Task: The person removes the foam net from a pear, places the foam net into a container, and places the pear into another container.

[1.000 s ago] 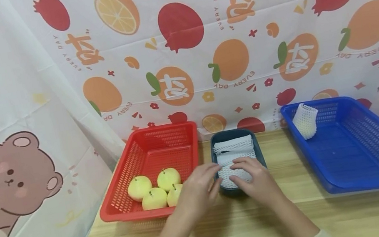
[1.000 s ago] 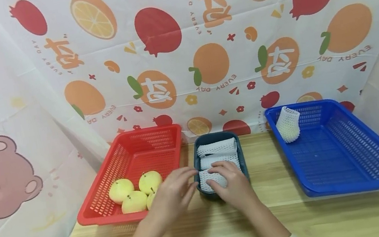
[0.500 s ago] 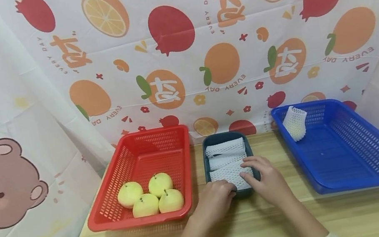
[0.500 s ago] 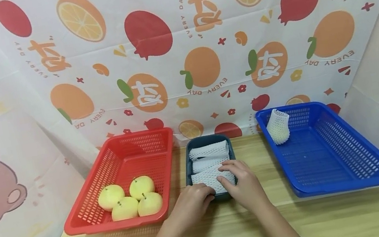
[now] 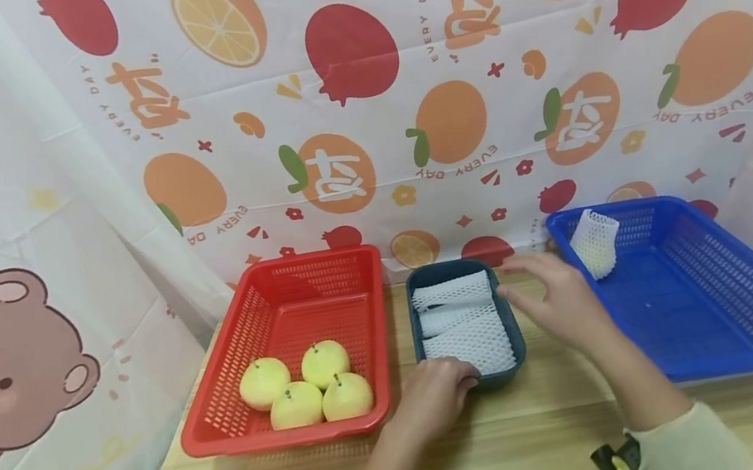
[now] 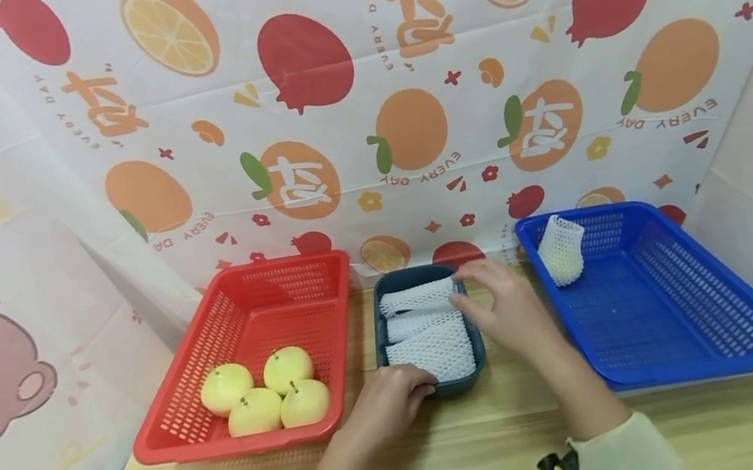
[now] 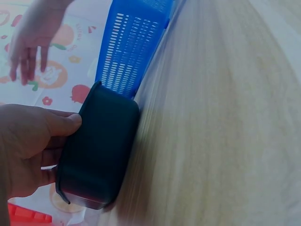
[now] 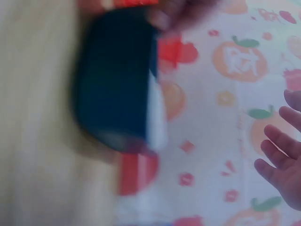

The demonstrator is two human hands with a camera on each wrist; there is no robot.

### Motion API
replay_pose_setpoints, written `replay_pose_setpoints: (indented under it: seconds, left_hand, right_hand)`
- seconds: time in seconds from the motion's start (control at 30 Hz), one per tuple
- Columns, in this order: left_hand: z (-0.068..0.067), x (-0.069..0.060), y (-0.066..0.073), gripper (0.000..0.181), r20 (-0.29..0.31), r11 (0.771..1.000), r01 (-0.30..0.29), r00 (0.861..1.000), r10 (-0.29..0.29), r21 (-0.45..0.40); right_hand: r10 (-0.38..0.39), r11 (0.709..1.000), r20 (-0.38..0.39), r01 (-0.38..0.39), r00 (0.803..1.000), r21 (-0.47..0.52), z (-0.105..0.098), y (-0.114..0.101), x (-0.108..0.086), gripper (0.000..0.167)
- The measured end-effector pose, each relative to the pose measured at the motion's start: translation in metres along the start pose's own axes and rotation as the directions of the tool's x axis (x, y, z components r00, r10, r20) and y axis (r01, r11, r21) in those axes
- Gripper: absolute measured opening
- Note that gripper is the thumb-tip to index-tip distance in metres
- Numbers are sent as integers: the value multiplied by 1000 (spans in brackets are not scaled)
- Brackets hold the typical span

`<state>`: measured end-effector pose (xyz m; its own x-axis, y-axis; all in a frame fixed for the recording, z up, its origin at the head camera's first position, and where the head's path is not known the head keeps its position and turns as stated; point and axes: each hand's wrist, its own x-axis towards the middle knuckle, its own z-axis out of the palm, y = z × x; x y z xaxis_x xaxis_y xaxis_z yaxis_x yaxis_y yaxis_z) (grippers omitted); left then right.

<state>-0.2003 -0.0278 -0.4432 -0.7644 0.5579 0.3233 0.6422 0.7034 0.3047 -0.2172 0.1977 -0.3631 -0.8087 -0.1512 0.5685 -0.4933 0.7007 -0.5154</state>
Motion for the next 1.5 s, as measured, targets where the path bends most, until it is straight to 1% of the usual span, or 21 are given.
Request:
replay_pose_setpoints:
  seconds: [0.13, 0.23, 0.3, 0.37, 0.43, 0.5, 0.57, 0.63, 0.77, 0.83, 0.97, 1.03, 1.07, 1.1, 1.13, 1.2, 1.27, 1.33, 1.43, 1.47, 1.5]
  left_hand:
    - [2, 1, -1, 10, -4, 1000, -15, 1000, 15, -5]
    - [0, -1, -3, 9, -8, 1000, 2, 1000, -2, -13]
    - [0, -2, -4, 9, -5, 1000, 17, 1000, -17, -19]
    - [0, -2, -5, 9, 1, 1000, 20, 1000, -20, -20]
    - [1, -1, -6, 9, 6, 1000, 5, 1000, -5, -24]
    - [2, 0, -6, 9, 9, 1000, -5, 1000, 5, -25]
    - [2, 0, -6, 9, 6, 1000, -6, 1000, 6, -24]
    - [1, 1, -5, 9, 2, 1000, -8, 1000, 8, -20]
    - [2, 3, -3, 9, 11, 1000, -11, 1000, 11, -25]
    - [2, 4, -2, 9, 14, 999, -10, 1000, 10, -31]
    - [2, 1, -1, 8, 7, 999, 0, 1000, 1, -36]
    - [3, -1, -1, 8, -10, 999, -13, 1000, 13, -33]
    - [3, -1, -1, 8, -15, 999, -16, 1000, 15, -35]
    - [4, -1, -1, 8, -22, 999, -23, 1000, 22, -33]
    - [4, -1, -1, 8, -27, 999, -28, 999, 27, -31]
    - [4, -1, -1, 8, -30, 999, -29, 999, 29, -29]
    - [4, -1, -1, 8, -20, 999, -18, 1000, 17, -30]
    - [4, -2, -1, 8, -7, 1000, -5, 1000, 5, -31]
    - [4, -2, -2, 9, 10, 999, 5, 1000, -4, -36]
    - [4, -2, -2, 9, 12, 999, 7, 1000, -6, -36]
    - [4, -2, -2, 9, 13, 999, 9, 1000, -9, -34]
  right_hand:
    - [66, 997, 32, -64, 997, -49, -34, 7, 32, 37]
    - [151, 987, 75, -146, 986, -64, -55, 19, 60, 47]
    - [230, 971, 115, -221, 966, -88, -68, 32, 75, 56]
    - [306, 950, 158, -288, 939, -123, -79, 49, 86, 64]
    - [360, 927, 187, -330, 914, -176, -88, 67, 91, 68]
    - [388, 914, 208, -347, 898, -211, -95, 85, 91, 67]
    - [389, 912, 231, -339, 892, -229, -96, 101, 93, 65]
    - [399, 906, 254, -336, 881, -259, -97, 115, 94, 63]
    - [431, 878, 295, -320, 853, -356, -98, 140, 96, 65]
    - [453, 860, 315, -317, 834, -400, -98, 151, 97, 68]
    - [507, 836, 376, -336, 776, -435, -93, 170, 99, 79]
    - [529, 827, 398, -349, 750, -440, -89, 179, 99, 79]
    - [534, 825, 404, -354, 743, -441, -88, 183, 99, 78]
    - [533, 826, 406, -351, 742, -441, -86, 186, 99, 75]
    - [527, 828, 406, -343, 747, -443, -85, 189, 100, 70]
    - [503, 835, 402, -311, 765, -455, -84, 193, 101, 62]
    - [485, 836, 409, -272, 773, -476, -83, 195, 102, 55]
    - [484, 828, 422, -244, 767, -505, -82, 198, 103, 53]
    - [499, 809, 450, -212, 741, -549, -80, 201, 105, 51]
    - [505, 806, 453, -214, 734, -551, -79, 202, 106, 51]
    - [501, 806, 458, -203, 734, -557, -78, 203, 107, 50]
